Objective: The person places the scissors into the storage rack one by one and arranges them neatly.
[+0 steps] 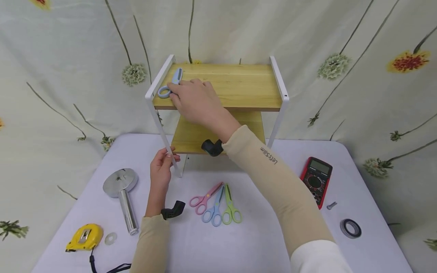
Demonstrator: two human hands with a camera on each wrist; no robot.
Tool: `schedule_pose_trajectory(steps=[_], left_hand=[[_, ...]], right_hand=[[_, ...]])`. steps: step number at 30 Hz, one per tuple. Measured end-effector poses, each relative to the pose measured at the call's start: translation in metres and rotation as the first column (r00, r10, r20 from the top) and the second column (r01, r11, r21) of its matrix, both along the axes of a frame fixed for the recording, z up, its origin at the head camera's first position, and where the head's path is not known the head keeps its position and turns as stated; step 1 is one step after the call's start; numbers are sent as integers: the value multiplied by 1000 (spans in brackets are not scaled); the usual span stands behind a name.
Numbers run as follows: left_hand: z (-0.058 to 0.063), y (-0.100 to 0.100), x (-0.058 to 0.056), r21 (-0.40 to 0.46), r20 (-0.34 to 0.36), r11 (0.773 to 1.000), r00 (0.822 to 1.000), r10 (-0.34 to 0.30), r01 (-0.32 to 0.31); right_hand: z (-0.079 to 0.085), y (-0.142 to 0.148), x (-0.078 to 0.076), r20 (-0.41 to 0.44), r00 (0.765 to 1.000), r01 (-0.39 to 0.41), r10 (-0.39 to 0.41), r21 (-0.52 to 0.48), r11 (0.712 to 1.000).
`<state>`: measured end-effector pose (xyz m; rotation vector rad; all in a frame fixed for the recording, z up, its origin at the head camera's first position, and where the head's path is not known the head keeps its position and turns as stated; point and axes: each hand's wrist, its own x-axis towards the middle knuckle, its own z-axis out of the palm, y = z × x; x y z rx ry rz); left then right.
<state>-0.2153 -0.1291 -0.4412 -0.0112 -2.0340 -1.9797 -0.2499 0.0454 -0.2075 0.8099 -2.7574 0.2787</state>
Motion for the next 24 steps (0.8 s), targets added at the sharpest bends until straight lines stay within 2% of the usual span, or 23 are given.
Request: schedule_pose_trajectory(steps=[4, 7, 8, 10, 12, 14, 16, 17, 18, 20, 22, 24], left_hand=[[0, -1, -1, 4, 11, 1000, 1000, 6, -6], [-1, -2, -1, 4, 18, 1000, 1000, 5, -5], [-1, -2, -2, 0, 19, 1000, 1000, 4, -4], [-1, -3, -3, -5, 18, 1000, 1000, 3, -3], [-1, -3, -2, -10, 10, 1000, 1000, 4, -3], [0, -3, -2, -10, 2, 1000, 1000, 5, -5], [1, -3, -1, 1, -5, 1000, 1000, 2, -2], [2, -2, -1, 7, -9, 1000, 1000, 1, -1], [2, -1, -1, 13, -13, 1000, 1000, 0, 1], [2, 0, 0, 21, -18, 1000, 1000, -3, 3], [1, 2, -1, 18, -21, 1000, 1000, -4, 4], [-1, 2, -2, 15, -24, 1000, 1000, -3, 3]], right_hand=[[-2, 0, -1, -15, 1000, -19, 18, -56, 998], [-7, 3, -1, -90, 994, -84, 68, -195, 977], [-10, 5, 0, -127, 987, -125, 95, -259, 958], [-17, 11, 7, -224, 963, -226, 149, -375, 899], [-28, 19, 18, -340, 917, -353, 208, -451, 820], [-41, 29, 32, -436, 868, -448, 239, -476, 757], [-57, 41, 47, -501, 830, -501, 246, -473, 725], [-66, 48, 54, -518, 819, -516, 247, -475, 713], [-75, 56, 60, -513, 823, -514, 245, -487, 706], [-97, 71, 72, -469, 850, -487, 240, -524, 699], [-120, 85, 82, -387, 893, -427, 231, -564, 707], [-145, 98, 92, -297, 933, -347, 205, -590, 729]])
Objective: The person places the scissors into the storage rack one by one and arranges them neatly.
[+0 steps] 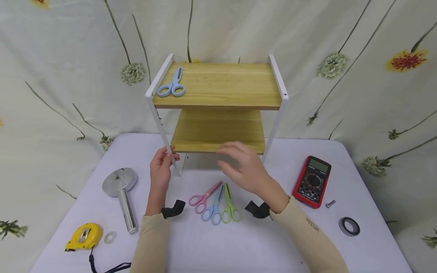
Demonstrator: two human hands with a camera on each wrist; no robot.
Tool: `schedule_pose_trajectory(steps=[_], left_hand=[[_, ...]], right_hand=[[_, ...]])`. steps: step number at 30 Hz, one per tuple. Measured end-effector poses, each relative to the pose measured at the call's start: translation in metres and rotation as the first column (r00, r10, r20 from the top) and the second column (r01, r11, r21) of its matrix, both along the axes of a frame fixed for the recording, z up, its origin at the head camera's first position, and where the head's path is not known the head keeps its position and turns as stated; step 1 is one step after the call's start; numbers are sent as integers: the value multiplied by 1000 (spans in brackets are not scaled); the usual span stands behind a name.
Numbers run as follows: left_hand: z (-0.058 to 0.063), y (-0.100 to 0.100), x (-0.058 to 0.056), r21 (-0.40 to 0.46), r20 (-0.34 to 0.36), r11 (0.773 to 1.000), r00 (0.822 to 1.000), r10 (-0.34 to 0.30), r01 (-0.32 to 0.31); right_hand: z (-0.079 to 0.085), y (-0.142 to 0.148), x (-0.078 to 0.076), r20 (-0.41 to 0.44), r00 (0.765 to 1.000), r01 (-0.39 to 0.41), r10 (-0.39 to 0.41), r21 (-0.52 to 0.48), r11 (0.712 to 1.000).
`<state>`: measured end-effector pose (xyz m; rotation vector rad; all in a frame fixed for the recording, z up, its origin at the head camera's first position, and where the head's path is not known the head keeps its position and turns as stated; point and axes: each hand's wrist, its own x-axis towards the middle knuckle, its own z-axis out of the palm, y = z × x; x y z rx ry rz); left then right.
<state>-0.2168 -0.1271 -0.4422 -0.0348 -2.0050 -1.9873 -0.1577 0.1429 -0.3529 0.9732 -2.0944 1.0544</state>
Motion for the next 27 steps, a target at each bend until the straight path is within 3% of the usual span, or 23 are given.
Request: schedule_pose_trajectory(steps=[5, 10, 14, 20, 27], left_hand=[[0, -2, 0, 0, 0, 1000, 1000, 10, -10], [1, -1, 2, -5, 9, 1000, 1000, 9, -8], [-1, -1, 2, -6, 17, 1000, 1000, 17, -17], [-2, -1, 3, -4, -4, 1000, 1000, 27, -27], [-3, -1, 3, -8, 4, 1000, 1000, 12, -12]], right_hand=[[-55, 17, 21, 169, 983, 66, -75, 57, 996], [-89, 28, 39, 317, 939, 113, -132, 78, 991], [-103, 35, 45, 400, 902, 143, -162, 78, 987], [-117, 36, 46, 506, 855, 67, -110, 104, 992], [-131, 32, 50, 658, 733, 21, -171, 230, 973]])
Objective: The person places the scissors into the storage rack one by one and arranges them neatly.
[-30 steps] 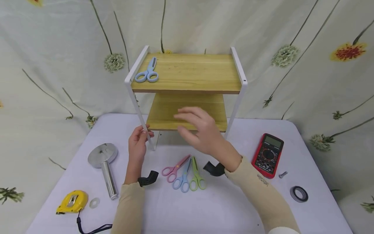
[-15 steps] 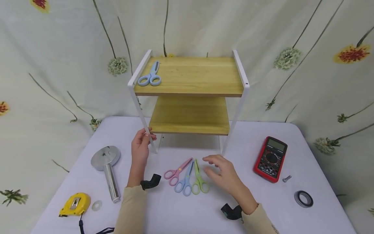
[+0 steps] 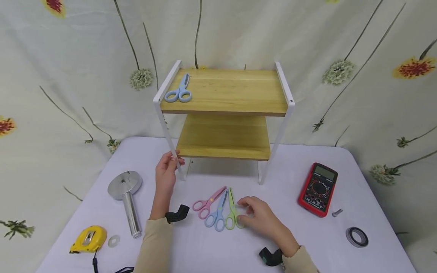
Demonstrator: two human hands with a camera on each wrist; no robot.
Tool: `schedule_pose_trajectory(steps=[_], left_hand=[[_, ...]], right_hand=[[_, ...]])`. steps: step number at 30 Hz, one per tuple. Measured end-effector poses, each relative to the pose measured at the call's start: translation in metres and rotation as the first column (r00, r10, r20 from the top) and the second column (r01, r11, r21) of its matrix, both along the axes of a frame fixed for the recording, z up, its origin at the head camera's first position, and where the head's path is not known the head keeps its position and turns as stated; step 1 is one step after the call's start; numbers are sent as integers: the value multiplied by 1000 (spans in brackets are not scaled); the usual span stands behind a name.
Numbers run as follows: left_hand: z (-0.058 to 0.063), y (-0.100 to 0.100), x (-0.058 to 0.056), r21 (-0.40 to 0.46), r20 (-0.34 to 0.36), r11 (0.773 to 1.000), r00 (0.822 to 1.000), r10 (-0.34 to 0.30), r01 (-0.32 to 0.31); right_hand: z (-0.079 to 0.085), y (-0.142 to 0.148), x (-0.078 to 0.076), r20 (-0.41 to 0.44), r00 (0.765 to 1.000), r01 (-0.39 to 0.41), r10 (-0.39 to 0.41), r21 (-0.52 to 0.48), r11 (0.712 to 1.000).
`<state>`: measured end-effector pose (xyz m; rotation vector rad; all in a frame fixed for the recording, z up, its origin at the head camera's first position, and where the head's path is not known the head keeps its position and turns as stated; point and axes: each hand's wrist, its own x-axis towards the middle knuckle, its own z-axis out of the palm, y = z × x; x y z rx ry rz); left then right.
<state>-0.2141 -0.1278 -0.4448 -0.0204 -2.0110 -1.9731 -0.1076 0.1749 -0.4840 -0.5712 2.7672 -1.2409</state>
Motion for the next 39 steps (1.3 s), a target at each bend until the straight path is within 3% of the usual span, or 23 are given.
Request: schedule_pose_trajectory(steps=[3, 8, 11, 21, 27, 33, 39], left_hand=[[0, 1, 0, 9, -2, 1000, 1000, 3, -3], [3, 2, -1, 24, -2, 1000, 1000, 10, -10], [4, 2, -1, 22, 7, 1000, 1000, 13, -13], [2, 0, -1, 17, 15, 1000, 1000, 3, -4], [0, 0, -1, 7, 20, 1000, 1000, 5, -5], [0, 0, -1, 6, 23, 1000, 1000, -1, 0], [1, 1, 0, 10, 27, 1000, 1000, -2, 1]], right_hand=[[-7, -3, 1, 1, 1000, -6, 6, 79, 997], [-15, -12, 1, -128, 992, 44, -19, 196, 980], [-15, -15, 1, -153, 988, 64, -30, 220, 973], [-13, -14, 0, -78, 997, 42, -28, 188, 981], [-13, -12, 0, -75, 997, 25, -12, 177, 984], [-12, -8, -1, -8, 1000, 11, -10, 128, 992], [-14, -10, 1, -6, 999, 52, -51, 105, 993]])
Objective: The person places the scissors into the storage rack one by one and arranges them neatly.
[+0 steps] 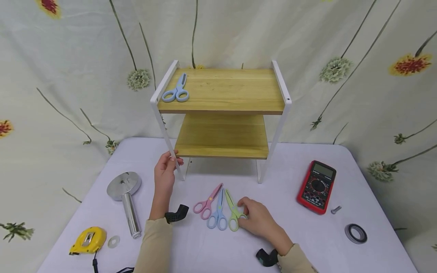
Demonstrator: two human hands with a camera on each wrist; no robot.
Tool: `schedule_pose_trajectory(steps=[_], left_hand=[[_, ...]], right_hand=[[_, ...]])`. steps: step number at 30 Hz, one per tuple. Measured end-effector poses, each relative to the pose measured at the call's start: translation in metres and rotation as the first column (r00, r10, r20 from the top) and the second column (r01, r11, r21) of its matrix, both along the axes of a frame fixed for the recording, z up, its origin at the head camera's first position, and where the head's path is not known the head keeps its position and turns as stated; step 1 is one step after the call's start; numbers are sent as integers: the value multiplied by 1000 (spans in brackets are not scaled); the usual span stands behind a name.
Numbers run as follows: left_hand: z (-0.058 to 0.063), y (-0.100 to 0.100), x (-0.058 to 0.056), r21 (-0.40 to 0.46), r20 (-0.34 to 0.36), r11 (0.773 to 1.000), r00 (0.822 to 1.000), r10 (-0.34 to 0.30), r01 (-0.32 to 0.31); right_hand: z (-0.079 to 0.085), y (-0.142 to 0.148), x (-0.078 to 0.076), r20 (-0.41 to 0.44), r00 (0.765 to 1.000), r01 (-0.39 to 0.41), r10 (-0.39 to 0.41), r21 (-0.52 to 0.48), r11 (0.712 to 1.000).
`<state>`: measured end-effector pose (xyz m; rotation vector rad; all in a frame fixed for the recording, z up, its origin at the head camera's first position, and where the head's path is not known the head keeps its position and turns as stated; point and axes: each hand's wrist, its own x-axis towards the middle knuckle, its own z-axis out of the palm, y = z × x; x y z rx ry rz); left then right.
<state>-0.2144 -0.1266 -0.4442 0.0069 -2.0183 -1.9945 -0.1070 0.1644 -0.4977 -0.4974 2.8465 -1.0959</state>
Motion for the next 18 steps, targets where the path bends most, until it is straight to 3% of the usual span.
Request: schedule_pose_trajectory(steps=[10, 18], left_hand=[[1, 1, -1, 1, -2, 1000, 1000, -2, 2], [1, 0, 1, -4, 23, 1000, 1000, 7, -7]], right_hand=[[3, -13, 4, 52, 992, 111, -116, 102, 989], [4, -11, 4, 60, 989, 128, -133, 78, 989]])
